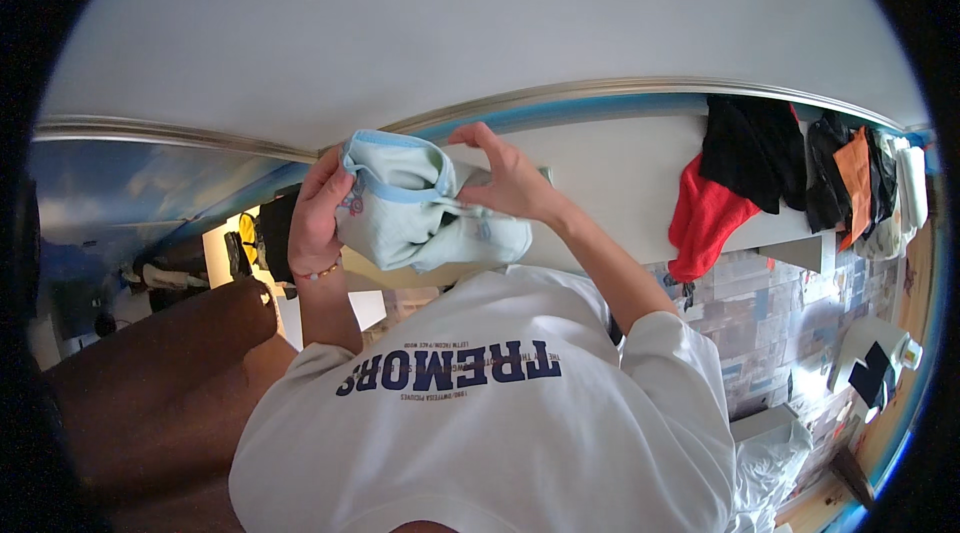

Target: The person folds several pieces of clothing on a white table, including a white shirt with red patterns, a blue t-shirt, a light green shirt, and a red towel. Each item is smoothed and folded into a compact shape and placed in a stack.

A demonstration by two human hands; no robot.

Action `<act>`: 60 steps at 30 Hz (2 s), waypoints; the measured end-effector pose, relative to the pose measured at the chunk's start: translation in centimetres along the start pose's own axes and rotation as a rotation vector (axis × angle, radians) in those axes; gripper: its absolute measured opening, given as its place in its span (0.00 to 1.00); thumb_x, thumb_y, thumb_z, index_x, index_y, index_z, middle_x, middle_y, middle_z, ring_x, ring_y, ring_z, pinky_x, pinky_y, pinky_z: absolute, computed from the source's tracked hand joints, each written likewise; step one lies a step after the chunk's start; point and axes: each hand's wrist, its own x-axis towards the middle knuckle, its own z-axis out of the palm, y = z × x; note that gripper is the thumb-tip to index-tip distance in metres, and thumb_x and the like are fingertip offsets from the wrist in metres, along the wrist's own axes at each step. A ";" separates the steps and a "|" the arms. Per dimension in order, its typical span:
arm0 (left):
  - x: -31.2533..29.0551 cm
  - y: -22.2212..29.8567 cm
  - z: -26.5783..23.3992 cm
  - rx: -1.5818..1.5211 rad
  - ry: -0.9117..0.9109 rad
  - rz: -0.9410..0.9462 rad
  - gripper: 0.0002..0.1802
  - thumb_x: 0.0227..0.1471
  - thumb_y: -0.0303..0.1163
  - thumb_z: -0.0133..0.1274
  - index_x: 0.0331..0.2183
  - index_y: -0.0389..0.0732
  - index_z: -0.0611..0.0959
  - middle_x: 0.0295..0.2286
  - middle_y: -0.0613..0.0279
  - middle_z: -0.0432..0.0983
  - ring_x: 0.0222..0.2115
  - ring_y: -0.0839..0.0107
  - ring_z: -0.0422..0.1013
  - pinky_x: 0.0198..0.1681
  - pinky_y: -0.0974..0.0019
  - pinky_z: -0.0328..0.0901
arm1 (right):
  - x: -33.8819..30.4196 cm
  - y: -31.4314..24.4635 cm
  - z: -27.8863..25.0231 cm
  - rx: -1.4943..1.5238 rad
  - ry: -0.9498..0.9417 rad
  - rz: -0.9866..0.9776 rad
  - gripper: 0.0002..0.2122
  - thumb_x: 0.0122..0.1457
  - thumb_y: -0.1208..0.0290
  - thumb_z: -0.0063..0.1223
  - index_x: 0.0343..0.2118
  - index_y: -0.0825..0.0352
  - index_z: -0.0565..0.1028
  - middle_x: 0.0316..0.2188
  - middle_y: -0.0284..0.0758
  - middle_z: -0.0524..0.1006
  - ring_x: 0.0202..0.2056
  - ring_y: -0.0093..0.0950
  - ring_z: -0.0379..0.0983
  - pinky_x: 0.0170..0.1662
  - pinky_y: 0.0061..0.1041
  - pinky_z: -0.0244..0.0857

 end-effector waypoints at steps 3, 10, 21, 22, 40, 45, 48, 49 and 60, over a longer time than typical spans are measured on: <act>-1.2 0.8 0.0 0.027 0.048 0.022 0.20 0.70 0.37 0.48 0.56 0.35 0.79 0.46 0.65 0.81 0.46 0.78 0.75 0.50 0.70 0.68 | -0.5 -3.5 0.9 0.252 -0.064 0.026 0.24 0.56 0.71 0.65 0.53 0.67 0.68 0.54 0.43 0.75 0.59 0.39 0.72 0.64 0.39 0.65; -2.2 0.7 0.0 0.070 -0.013 -0.021 0.20 0.67 0.38 0.55 0.51 0.34 0.83 0.40 0.68 0.82 0.41 0.81 0.74 0.46 0.72 0.68 | 0.0 -6.5 2.4 -0.304 0.194 -0.045 0.13 0.48 0.77 0.60 0.38 0.65 0.74 0.31 0.44 0.81 0.32 0.48 0.78 0.34 0.42 0.73; -2.5 3.2 -0.3 1.025 0.164 0.088 0.20 0.49 0.19 0.65 0.47 0.37 0.86 0.37 0.65 0.83 0.34 0.78 0.73 0.40 0.72 0.68 | 0.5 -10.3 -8.1 -0.755 0.224 0.097 0.09 0.50 0.84 0.53 0.35 0.67 0.75 0.34 0.42 0.81 0.37 0.42 0.79 0.42 0.34 0.73; -2.4 3.2 -0.4 1.022 0.214 0.071 0.18 0.50 0.19 0.65 0.46 0.36 0.86 0.36 0.64 0.83 0.33 0.77 0.73 0.39 0.73 0.68 | 0.8 -10.5 -9.0 -0.713 0.236 0.084 0.07 0.51 0.83 0.51 0.34 0.69 0.75 0.32 0.41 0.80 0.36 0.39 0.78 0.43 0.33 0.73; -1.6 3.9 -2.2 0.640 0.173 0.311 0.08 0.62 0.26 0.61 0.42 0.34 0.84 0.29 0.70 0.75 0.28 0.83 0.70 0.33 0.76 0.66 | 1.3 -18.1 -12.1 -0.437 0.227 -0.230 0.14 0.65 0.62 0.57 0.29 0.69 0.81 0.21 0.31 0.71 0.23 0.22 0.63 0.29 0.24 0.60; -1.0 3.9 -1.3 0.382 0.217 0.395 0.08 0.65 0.31 0.59 0.41 0.35 0.83 0.30 0.72 0.75 0.29 0.85 0.69 0.34 0.77 0.65 | 1.6 -19.3 -12.1 -0.495 0.133 -0.150 0.19 0.60 0.52 0.67 0.27 0.68 0.81 0.19 0.29 0.70 0.23 0.23 0.64 0.28 0.24 0.60; -1.2 4.5 -2.0 0.430 0.335 0.480 0.09 0.65 0.32 0.59 0.41 0.36 0.82 0.31 0.72 0.76 0.30 0.85 0.69 0.35 0.78 0.64 | 1.7 -18.6 -14.7 -0.464 -0.003 -0.140 0.20 0.53 0.50 0.73 0.29 0.65 0.82 0.18 0.26 0.71 0.22 0.21 0.65 0.27 0.23 0.59; -1.4 4.8 -2.5 0.478 0.330 0.475 0.09 0.65 0.32 0.60 0.41 0.36 0.82 0.31 0.73 0.76 0.30 0.86 0.69 0.34 0.78 0.64 | 1.4 -18.5 -15.2 -0.455 -0.025 -0.104 0.19 0.53 0.51 0.73 0.29 0.64 0.82 0.18 0.26 0.72 0.22 0.20 0.65 0.27 0.23 0.59; -3.3 10.3 -6.3 0.899 0.001 0.284 0.12 0.54 0.32 0.69 0.31 0.35 0.84 0.25 0.71 0.74 0.27 0.84 0.63 0.30 0.76 0.58 | -0.3 -18.7 -18.2 -0.194 -0.168 -0.079 0.14 0.51 0.58 0.76 0.28 0.63 0.83 0.19 0.25 0.75 0.22 0.17 0.67 0.28 0.19 0.60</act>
